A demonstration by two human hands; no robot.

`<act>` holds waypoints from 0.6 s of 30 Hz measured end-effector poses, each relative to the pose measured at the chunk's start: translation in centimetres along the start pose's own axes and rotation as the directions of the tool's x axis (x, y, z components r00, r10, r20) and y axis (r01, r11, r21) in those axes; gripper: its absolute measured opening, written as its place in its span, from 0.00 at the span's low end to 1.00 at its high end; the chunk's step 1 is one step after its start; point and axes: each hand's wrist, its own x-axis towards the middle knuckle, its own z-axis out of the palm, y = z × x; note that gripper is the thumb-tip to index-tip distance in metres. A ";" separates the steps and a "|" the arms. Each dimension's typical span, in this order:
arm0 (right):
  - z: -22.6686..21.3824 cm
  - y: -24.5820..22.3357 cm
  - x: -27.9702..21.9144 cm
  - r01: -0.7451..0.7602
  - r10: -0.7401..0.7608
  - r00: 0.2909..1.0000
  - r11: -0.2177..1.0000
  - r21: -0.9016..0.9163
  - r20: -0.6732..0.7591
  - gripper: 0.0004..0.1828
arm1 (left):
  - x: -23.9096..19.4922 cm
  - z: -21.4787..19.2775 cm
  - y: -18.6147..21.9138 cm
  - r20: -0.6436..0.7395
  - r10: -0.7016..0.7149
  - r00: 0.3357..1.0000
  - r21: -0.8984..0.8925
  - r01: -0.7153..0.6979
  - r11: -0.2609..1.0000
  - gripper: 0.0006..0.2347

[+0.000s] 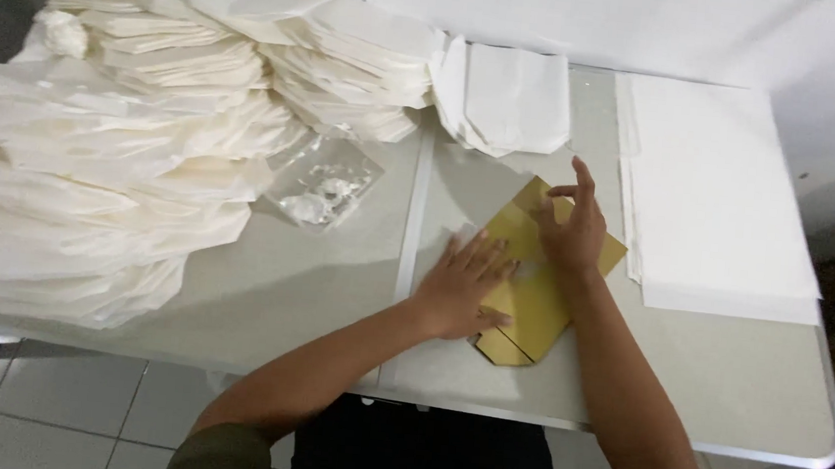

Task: Assembling paper boxes by folding paper sheets around a template and applying adhesive.

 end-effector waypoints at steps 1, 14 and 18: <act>-0.2 0.1 0.1 0.029 -0.034 0.996 0.998 -0.064 -0.086 0.41 | -0.2 0.4 0.3 0.000 -0.027 1.000 0.019 0.027 0.999 0.36; -2.0 9.3 1.0 -0.365 0.453 0.889 0.607 -0.706 -0.070 0.41 | -0.7 -2.0 -1.8 0.190 -0.307 0.933 0.082 0.296 0.952 0.36; -2.2 8.4 1.1 -0.332 0.421 0.905 0.604 -0.724 -0.064 0.37 | -0.9 -2.1 -0.9 0.136 -0.347 0.928 -0.008 0.351 0.936 0.38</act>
